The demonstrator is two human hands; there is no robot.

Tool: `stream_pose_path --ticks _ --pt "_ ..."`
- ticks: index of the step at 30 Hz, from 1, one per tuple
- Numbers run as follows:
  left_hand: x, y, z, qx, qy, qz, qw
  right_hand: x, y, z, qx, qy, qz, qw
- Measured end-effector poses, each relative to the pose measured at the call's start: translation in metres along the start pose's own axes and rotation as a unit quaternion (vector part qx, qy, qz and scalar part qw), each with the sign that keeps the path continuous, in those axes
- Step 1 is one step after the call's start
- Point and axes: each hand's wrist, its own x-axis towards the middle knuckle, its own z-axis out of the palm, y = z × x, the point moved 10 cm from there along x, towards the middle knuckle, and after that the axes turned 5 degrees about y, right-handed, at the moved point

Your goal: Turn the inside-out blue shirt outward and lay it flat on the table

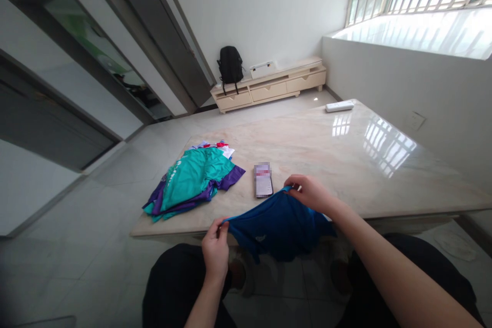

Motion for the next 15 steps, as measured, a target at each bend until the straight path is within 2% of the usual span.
stream_pose_path --ticks 3,5,8,11,13,15 --pt "0.007 0.003 -0.031 0.042 0.087 0.005 0.995 -0.01 -0.032 -0.008 -0.002 0.085 -0.093 0.992" --pt "0.008 0.021 -0.05 0.088 0.129 0.069 0.985 -0.023 -0.058 -0.021 -0.019 0.152 -0.179 0.972" --pt "0.003 0.051 -0.061 0.151 0.143 0.198 0.958 -0.051 -0.096 -0.04 -0.069 0.223 -0.307 0.923" --pt "0.003 0.06 -0.062 0.189 0.121 0.285 0.932 -0.069 -0.118 -0.046 -0.097 0.212 -0.378 0.896" --pt "0.014 0.055 -0.069 0.207 0.135 0.28 0.928 -0.073 -0.124 -0.044 -0.091 0.186 -0.396 0.895" --pt "0.027 0.046 -0.081 0.214 0.171 0.241 0.931 -0.07 -0.123 -0.041 -0.056 0.167 -0.384 0.906"
